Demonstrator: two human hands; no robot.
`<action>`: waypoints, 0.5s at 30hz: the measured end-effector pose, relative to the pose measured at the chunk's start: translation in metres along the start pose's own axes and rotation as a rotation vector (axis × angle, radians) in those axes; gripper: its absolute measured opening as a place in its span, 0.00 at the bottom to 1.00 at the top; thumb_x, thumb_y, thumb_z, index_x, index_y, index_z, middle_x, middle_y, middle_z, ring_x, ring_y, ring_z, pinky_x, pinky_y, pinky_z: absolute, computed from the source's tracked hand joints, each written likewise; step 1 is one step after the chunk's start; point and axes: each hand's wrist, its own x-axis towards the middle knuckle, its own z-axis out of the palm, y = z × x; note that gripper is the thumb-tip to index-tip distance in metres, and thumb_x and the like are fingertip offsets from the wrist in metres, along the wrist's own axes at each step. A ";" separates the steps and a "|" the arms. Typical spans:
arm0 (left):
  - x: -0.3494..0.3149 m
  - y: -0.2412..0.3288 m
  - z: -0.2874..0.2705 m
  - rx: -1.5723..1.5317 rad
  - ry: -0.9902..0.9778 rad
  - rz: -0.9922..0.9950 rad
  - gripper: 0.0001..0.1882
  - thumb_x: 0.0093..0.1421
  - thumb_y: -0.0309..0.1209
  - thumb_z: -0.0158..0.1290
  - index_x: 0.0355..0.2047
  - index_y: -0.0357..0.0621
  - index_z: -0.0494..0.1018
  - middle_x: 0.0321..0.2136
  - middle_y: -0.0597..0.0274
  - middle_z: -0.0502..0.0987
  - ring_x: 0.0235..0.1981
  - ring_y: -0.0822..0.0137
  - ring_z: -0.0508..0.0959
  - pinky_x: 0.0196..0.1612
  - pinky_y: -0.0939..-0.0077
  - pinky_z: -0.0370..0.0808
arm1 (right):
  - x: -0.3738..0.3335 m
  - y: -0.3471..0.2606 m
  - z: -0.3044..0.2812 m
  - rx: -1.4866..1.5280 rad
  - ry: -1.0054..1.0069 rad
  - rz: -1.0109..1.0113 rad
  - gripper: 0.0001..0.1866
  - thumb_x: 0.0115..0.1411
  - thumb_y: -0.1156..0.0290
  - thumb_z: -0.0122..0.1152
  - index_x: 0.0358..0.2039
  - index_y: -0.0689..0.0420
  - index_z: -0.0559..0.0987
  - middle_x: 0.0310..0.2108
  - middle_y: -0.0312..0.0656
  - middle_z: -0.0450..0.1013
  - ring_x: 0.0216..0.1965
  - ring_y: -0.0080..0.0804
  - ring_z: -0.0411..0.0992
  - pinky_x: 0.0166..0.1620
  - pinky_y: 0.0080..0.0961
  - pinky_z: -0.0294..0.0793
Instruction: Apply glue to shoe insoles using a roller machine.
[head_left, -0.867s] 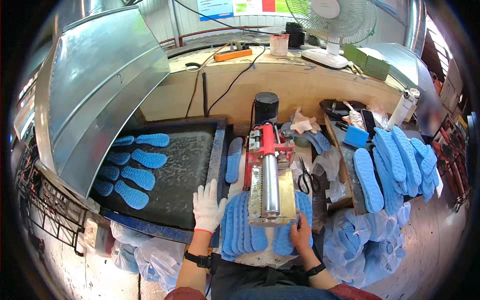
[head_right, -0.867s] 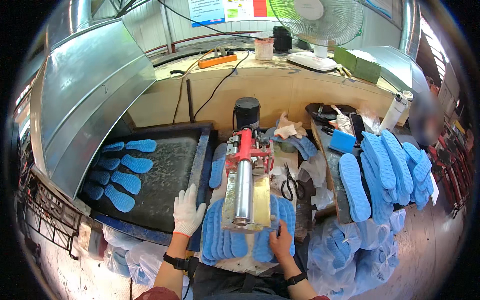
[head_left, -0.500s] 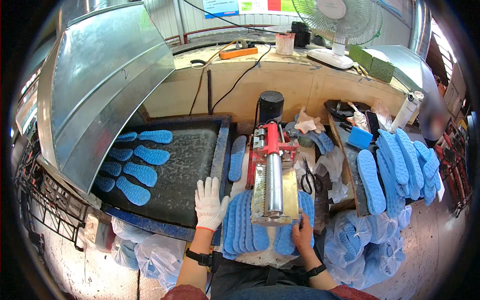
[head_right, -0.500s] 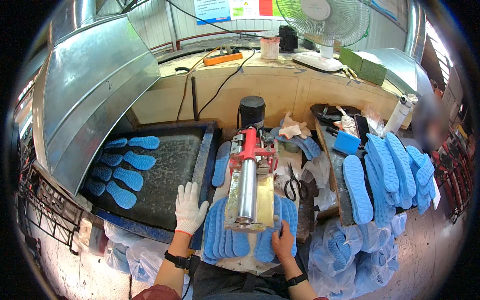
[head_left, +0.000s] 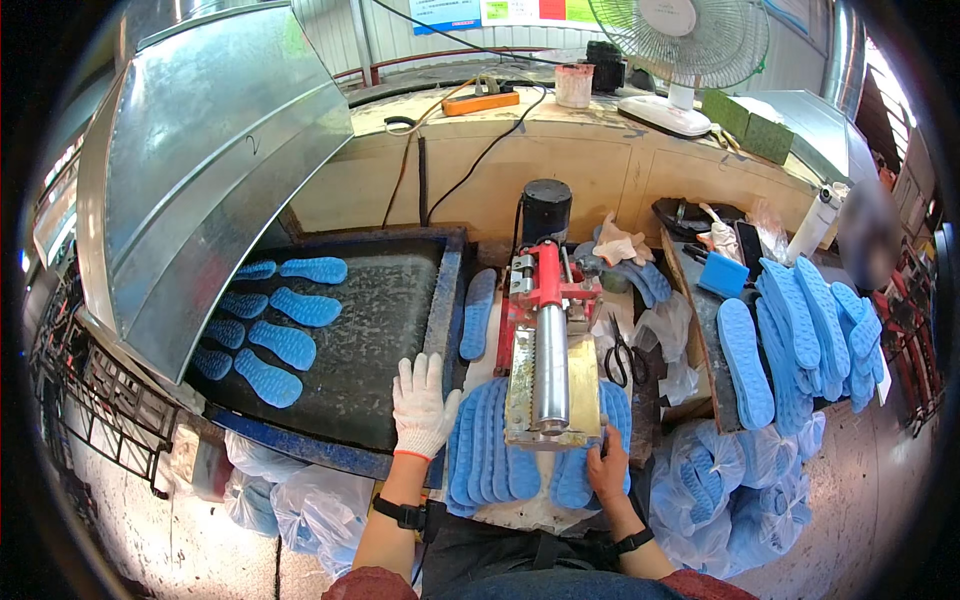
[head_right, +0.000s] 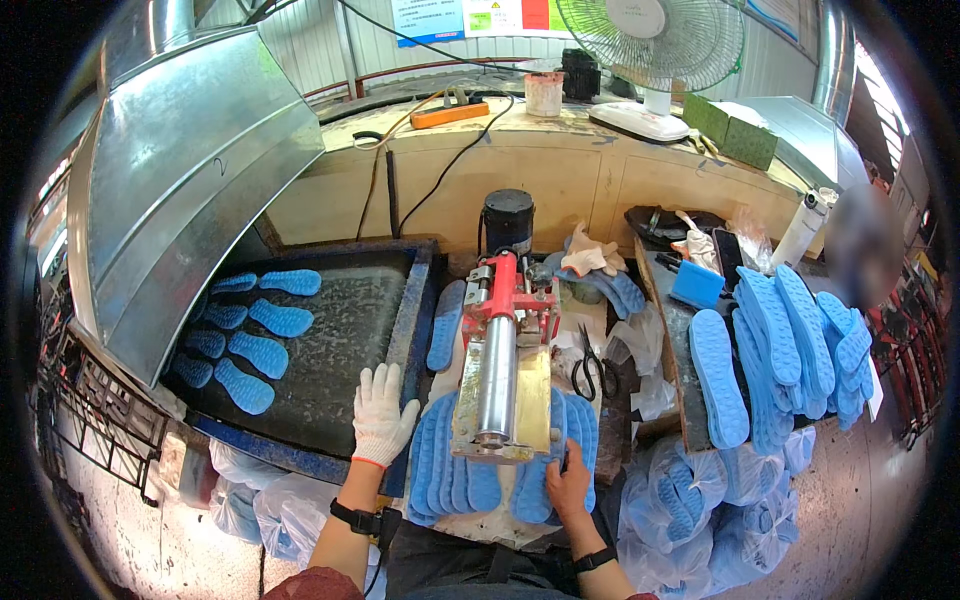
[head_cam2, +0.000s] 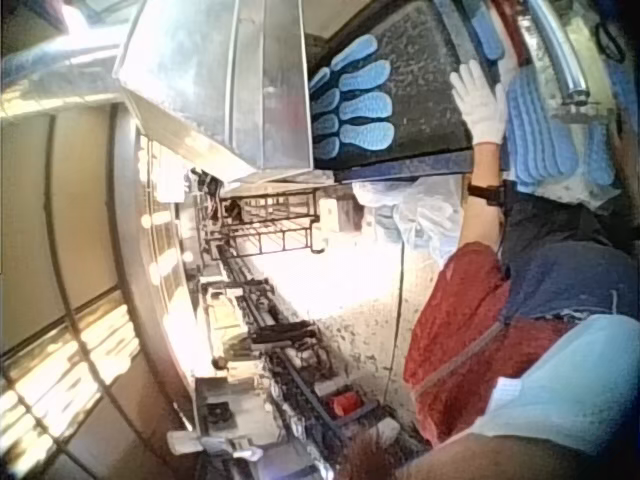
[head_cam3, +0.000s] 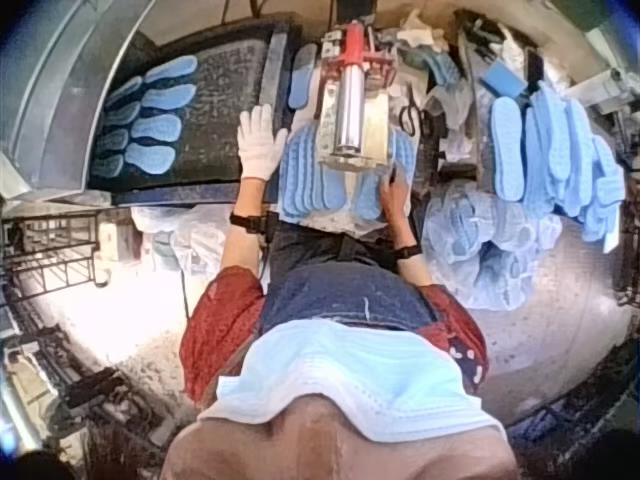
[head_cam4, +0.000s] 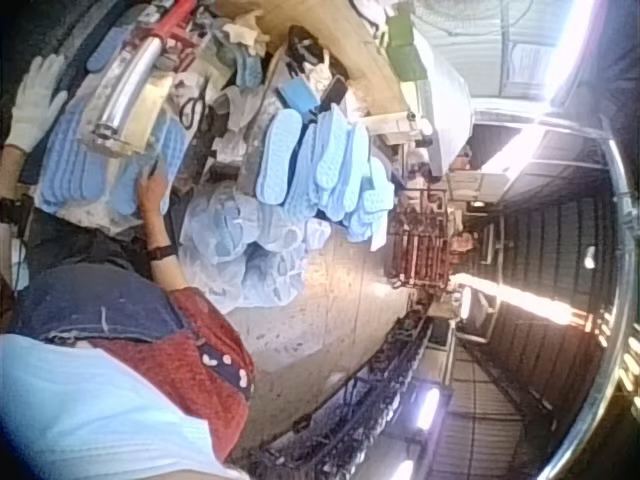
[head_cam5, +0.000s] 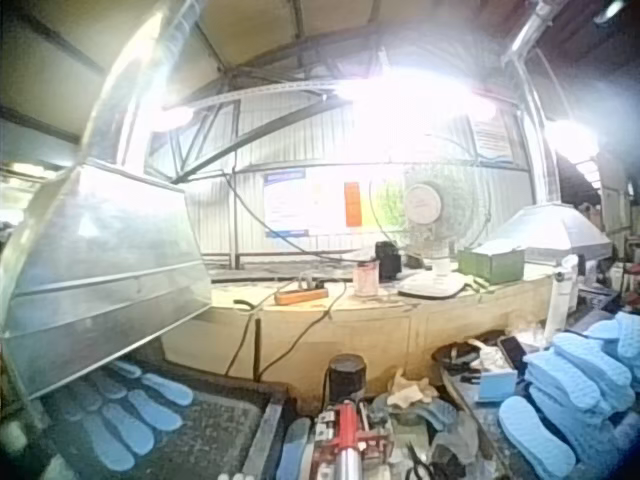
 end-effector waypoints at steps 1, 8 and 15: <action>0.000 -0.003 0.001 0.038 -0.063 0.019 0.33 0.52 0.38 0.58 0.57 0.40 0.64 0.58 0.43 0.63 0.61 0.39 0.59 0.59 0.46 0.60 | 0.000 -0.001 0.000 0.004 0.002 0.006 0.24 0.53 0.72 0.53 0.51 0.63 0.68 0.27 0.50 0.70 0.24 0.39 0.67 0.32 0.33 0.68; 0.002 0.000 -0.002 0.021 -0.049 -0.004 0.36 0.53 0.37 0.58 0.60 0.40 0.60 0.59 0.43 0.62 0.62 0.38 0.58 0.60 0.45 0.59 | 0.001 0.015 0.009 0.047 0.045 -0.048 0.24 0.53 0.72 0.53 0.52 0.64 0.68 0.30 0.52 0.72 0.29 0.40 0.72 0.36 0.32 0.71; 0.000 0.000 -0.001 0.028 -0.063 -0.002 0.35 0.53 0.38 0.57 0.60 0.40 0.60 0.59 0.42 0.62 0.61 0.38 0.58 0.60 0.45 0.59 | 0.000 0.004 0.001 0.006 0.024 -0.013 0.24 0.53 0.69 0.55 0.52 0.58 0.69 0.31 0.57 0.74 0.30 0.55 0.74 0.34 0.43 0.72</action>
